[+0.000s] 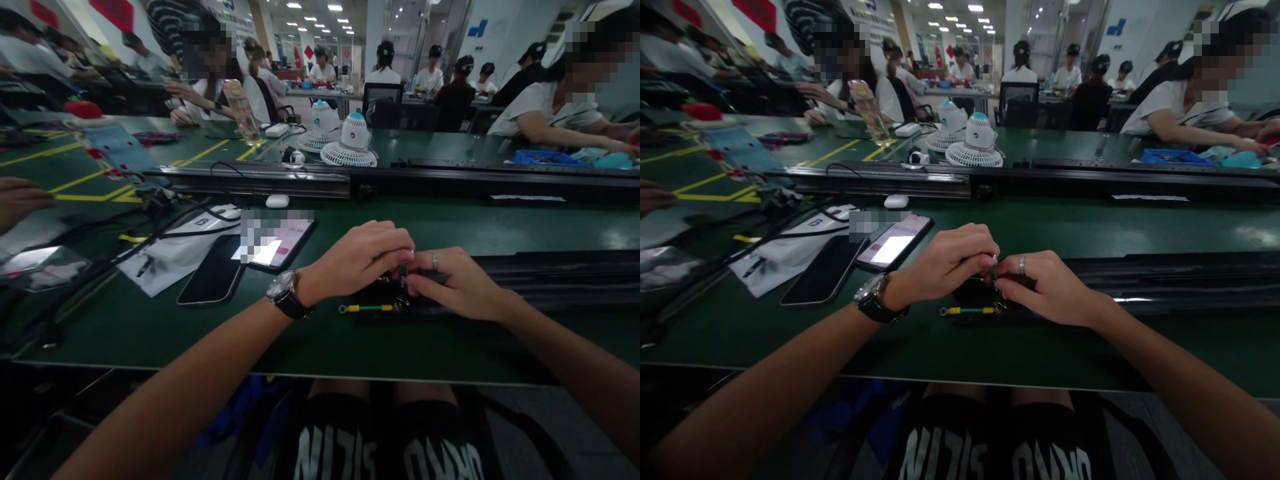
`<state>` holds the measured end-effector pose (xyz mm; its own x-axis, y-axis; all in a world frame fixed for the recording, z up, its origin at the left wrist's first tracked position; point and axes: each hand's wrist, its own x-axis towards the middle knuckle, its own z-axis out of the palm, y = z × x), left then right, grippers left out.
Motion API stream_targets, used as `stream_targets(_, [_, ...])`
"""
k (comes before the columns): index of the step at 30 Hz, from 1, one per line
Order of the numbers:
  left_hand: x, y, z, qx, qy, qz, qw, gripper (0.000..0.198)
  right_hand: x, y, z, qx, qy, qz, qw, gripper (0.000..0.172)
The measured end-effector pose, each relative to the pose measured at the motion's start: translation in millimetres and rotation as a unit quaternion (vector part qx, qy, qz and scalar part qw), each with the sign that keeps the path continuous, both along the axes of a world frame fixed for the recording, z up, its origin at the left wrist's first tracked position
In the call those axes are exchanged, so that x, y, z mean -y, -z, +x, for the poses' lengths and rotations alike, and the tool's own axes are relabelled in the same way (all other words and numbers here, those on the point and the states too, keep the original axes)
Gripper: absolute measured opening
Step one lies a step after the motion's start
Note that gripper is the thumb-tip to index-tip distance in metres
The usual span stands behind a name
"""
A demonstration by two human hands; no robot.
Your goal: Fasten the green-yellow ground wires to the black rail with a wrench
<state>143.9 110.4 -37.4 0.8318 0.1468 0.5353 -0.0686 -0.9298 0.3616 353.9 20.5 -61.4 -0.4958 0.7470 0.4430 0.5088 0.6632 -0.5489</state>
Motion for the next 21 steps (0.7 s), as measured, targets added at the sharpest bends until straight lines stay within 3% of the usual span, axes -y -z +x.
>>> stream_targets(21, [2.1,0.2,-0.8,-0.005,-0.001,0.002,1.000,0.025,1.5,1.8,0.5,0.007,0.002,0.000,1.000,0.020])
